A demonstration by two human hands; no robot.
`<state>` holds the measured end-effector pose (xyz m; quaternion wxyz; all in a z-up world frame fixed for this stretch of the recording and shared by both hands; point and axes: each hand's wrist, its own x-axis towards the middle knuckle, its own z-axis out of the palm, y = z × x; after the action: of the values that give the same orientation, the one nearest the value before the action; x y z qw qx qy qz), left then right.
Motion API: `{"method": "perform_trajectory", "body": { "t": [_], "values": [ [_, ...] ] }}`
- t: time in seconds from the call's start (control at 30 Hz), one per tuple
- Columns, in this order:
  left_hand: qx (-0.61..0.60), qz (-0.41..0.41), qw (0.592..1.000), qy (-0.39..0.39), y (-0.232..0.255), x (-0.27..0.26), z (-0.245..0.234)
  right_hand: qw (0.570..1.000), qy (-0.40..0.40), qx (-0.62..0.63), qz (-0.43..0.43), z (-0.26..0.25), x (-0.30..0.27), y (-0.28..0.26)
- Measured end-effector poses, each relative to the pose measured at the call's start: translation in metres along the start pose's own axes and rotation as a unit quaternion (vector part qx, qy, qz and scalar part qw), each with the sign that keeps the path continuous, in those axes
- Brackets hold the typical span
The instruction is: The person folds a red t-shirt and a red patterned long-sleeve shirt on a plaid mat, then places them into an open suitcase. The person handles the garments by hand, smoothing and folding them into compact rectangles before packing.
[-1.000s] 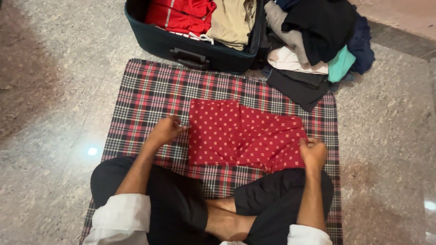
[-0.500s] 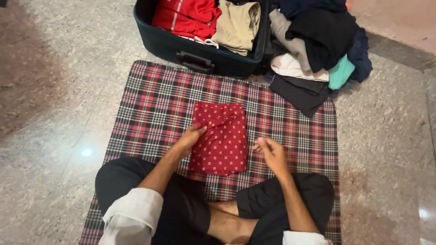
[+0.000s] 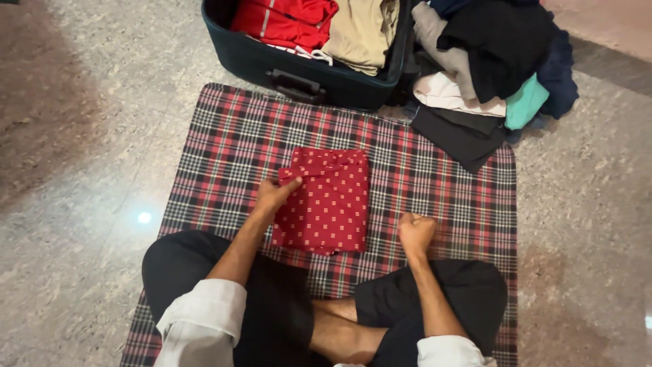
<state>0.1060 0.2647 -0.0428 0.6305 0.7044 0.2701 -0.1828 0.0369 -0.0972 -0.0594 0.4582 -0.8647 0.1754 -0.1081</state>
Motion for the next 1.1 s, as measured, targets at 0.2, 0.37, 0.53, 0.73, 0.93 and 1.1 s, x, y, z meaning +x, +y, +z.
{"method": "perform_trajectory", "body": {
  "t": [0.2,0.37,0.53,0.73,0.93,1.1],
  "values": [
    [0.040,-0.051,0.992,-0.108,0.018,-0.013,0.004,0.980,-0.159,0.086,-0.079,0.020,-0.005,0.001],
    [0.010,0.008,0.978,-0.208,0.027,-0.033,0.034,0.988,-0.136,0.054,-0.046,0.020,0.001,-0.006],
    [-0.193,-0.044,0.923,-0.328,0.024,-0.049,0.062,0.992,-0.105,0.035,0.057,0.013,0.011,-0.010],
    [-0.215,-0.090,0.954,-0.186,0.004,-0.020,0.037,0.989,-0.136,0.040,0.034,0.012,0.012,-0.008],
    [-0.067,-0.032,0.997,0.003,-0.028,-0.001,0.033,0.978,-0.204,0.036,-0.014,0.019,0.003,-0.007],
    [-0.014,-0.093,0.995,-0.029,-0.038,-0.013,0.032,0.960,-0.276,-0.017,-0.030,0.028,-0.004,0.005]
  ]
}}
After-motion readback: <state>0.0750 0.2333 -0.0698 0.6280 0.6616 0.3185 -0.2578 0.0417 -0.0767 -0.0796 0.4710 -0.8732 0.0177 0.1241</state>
